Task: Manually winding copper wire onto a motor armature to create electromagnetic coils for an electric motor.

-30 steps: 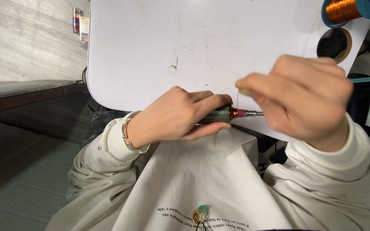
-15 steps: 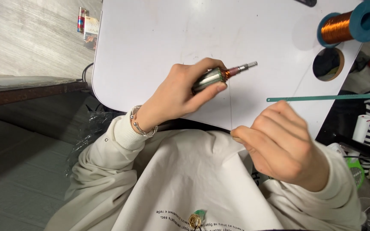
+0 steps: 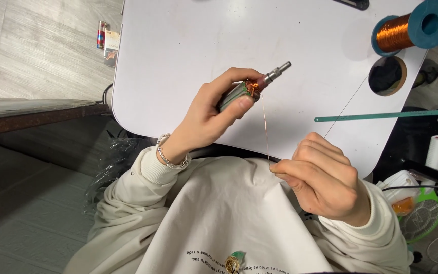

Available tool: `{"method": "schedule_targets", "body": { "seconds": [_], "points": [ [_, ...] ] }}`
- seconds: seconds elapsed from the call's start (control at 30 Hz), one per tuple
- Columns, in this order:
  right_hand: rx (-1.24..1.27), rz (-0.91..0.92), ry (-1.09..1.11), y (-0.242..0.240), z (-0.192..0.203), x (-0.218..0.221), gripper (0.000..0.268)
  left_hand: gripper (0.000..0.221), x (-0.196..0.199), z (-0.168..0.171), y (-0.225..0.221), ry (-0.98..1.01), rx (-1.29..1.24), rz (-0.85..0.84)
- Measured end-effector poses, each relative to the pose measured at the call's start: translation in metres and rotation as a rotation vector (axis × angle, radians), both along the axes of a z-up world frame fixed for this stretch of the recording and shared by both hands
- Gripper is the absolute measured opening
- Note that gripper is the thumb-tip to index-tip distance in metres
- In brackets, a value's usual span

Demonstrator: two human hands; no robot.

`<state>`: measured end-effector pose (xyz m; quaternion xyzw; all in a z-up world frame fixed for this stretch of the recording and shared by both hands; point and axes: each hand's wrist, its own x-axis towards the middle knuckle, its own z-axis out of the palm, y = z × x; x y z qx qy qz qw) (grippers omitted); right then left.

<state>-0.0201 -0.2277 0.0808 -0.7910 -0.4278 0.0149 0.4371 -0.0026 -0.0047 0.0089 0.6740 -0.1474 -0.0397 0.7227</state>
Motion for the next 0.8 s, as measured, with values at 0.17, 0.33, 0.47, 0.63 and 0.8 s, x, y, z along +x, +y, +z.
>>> {"method": "schedule_targets", "body": {
  "seconds": [0.17,0.33,0.47,0.63,0.8],
  "points": [
    [0.005,0.028,-0.048,0.005,0.011,0.01,0.016,0.031,0.0,0.017,-0.007,-0.198,0.353,0.035],
    [0.005,0.04,-0.105,0.005,0.013,0.026,0.015,0.031,-0.003,0.013,-0.012,-0.389,0.656,0.041],
    [-0.037,0.045,-0.213,0.005,0.011,0.042,0.003,0.034,-0.006,0.011,-0.014,-0.445,0.733,-0.037],
    [-0.086,0.045,-0.255,0.002,0.013,0.064,0.006,0.035,-0.011,0.009,-0.013,-0.521,0.759,-0.143],
    [-0.134,-0.051,-0.034,-0.003,0.0,0.08,0.015,0.033,-0.018,0.016,-0.008,-0.571,0.605,-0.193]
  ]
}}
